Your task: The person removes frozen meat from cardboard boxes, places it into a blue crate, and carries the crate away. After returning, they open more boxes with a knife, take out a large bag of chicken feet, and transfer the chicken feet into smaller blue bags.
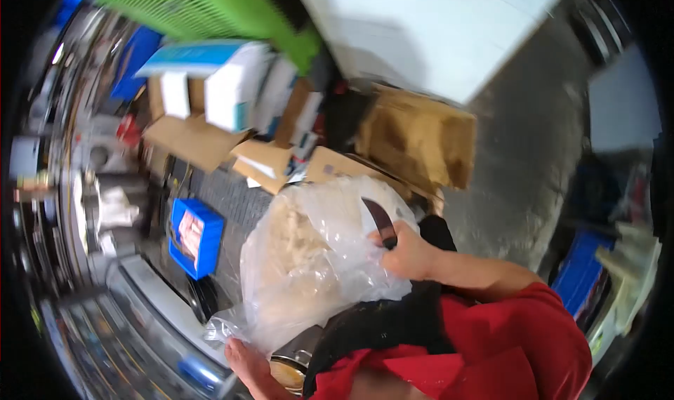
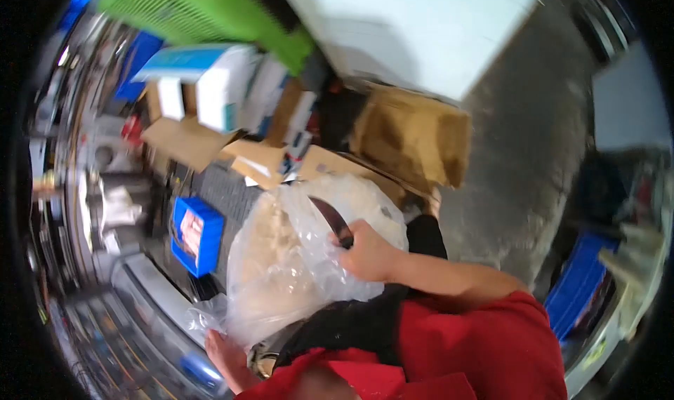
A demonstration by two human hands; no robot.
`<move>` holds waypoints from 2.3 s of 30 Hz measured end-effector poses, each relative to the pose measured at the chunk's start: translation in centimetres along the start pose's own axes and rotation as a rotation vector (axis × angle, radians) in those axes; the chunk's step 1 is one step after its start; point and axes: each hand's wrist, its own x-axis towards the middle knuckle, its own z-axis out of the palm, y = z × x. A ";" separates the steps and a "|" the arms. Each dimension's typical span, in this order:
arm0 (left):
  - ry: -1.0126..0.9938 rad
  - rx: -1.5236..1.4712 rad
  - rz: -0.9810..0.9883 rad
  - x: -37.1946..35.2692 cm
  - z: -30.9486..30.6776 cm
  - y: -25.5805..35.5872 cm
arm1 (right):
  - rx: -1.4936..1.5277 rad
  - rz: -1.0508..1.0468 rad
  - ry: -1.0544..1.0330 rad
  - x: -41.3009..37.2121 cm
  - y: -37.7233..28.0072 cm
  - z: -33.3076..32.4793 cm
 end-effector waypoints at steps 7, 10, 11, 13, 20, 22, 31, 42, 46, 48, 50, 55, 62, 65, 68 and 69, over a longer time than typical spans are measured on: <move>0.072 -0.952 -0.989 -4.0 2.7 -12.2 | -0.150 0.291 0.031 5.5 -0.9 16.0; 0.036 -1.123 -1.094 -5.4 3.1 -16.3 | -0.240 0.244 0.067 8.6 -1.0 21.6; -0.028 -0.941 -1.065 -6.2 3.2 -18.1 | -0.233 0.204 0.108 8.8 -1.7 23.9; -0.137 -0.759 -0.995 -8.3 3.5 -22.0 | -0.368 0.199 0.009 9.2 -3.6 27.2; 0.044 -0.801 -1.186 -7.4 0.7 -26.3 | -0.451 0.032 -0.208 10.6 -8.1 36.1; 0.070 -0.796 -1.179 -6.1 0.4 -27.7 | -0.370 -0.002 -0.126 10.9 -8.7 37.5; 0.033 -0.645 -1.075 3.9 1.4 -32.1 | -0.479 -0.033 -0.171 20.4 -14.6 41.7; -0.008 -0.934 -0.987 28.6 1.3 -39.0 | -0.050 -0.069 -0.097 41.3 -25.6 49.3; -0.025 -1.061 -0.897 37.0 2.7 -42.2 | 0.042 -0.168 -0.031 48.4 -30.6 50.9; 0.138 -1.222 -0.846 41.8 4.2 -43.5 | 0.165 -0.101 -0.045 50.2 -34.3 51.0; 0.013 -1.097 -0.699 47.6 5.0 -46.6 | 0.233 -0.153 -0.083 52.9 -36.6 51.7; 0.004 -1.077 -0.442 64.3 6.3 -49.4 | 0.330 -0.145 0.213 57.4 -44.4 53.3; -0.059 -1.455 -0.305 88.7 2.4 -46.8 | 0.408 -0.381 0.436 67.9 -54.8 52.4; -0.142 -1.244 -0.289 97.6 2.7 -45.4 | 0.484 -0.336 0.555 74.8 -57.9 50.6; -0.267 -1.059 -0.409 106.5 4.1 -43.6 | 0.556 -0.330 0.513 81.1 -61.5 48.1; -0.307 -1.199 -0.480 108.9 4.3 -42.4 | 0.589 -0.326 0.546 82.9 -62.1 47.8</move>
